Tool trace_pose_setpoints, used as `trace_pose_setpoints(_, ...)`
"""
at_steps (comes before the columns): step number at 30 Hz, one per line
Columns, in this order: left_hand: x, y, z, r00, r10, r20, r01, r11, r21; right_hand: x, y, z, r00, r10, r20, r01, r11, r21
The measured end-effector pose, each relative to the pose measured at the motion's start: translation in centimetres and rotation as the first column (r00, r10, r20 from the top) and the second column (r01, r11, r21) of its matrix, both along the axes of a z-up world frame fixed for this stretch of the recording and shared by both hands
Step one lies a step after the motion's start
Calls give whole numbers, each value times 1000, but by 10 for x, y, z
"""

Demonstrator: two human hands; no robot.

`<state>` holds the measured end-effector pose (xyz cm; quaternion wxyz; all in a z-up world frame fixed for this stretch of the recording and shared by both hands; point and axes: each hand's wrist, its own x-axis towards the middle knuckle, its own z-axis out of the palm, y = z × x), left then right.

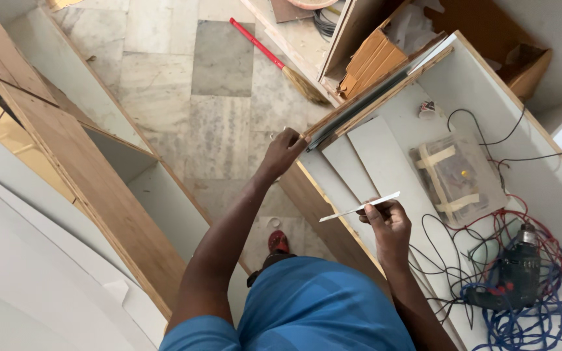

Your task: The person applies a white adhesive from a yellow container onto a thin white strip using a stick. They then press the strip onto the edge of a wooden furniture frame and smooth it down. The person repeats this process on different sections of the frame.

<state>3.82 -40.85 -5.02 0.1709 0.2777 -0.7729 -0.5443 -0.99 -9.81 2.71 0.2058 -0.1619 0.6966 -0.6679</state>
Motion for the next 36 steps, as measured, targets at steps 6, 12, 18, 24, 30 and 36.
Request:
trace_pose_setpoints(6, 0, -9, 7, 993, -59, 107, 55, 998, 35, -1, 1, 3, 1000, 16, 22, -15, 1000, -14)
trace_pose_setpoints(12, 2, -12, 17, 986, -69, 148, 65, 997, 33, -9, 6, 5, 999, -19, 49, 21, 999, -47)
trace_pose_setpoints(18, 5, -10, 21, 992, -68, 102, 67, 998, 9, -22, 21, -8, 977, -54, 207, 97, 975, -203)
trace_pose_setpoints(24, 9, -5, 28, 993, -69, 99, 69, 998, 2, -29, 31, -15, 931, 19, 365, 127, 919, -372)
trace_pose_setpoints(30, 13, -3, 25, 997, -70, 21, 69, 997, 28, -32, 30, -22, 907, 24, 420, 161, 902, -399)
trace_pose_setpoints(36, 19, -1, 16, 997, -73, -28, 72, 997, -15, -42, 34, -55, 825, -99, 556, 291, 919, -268)
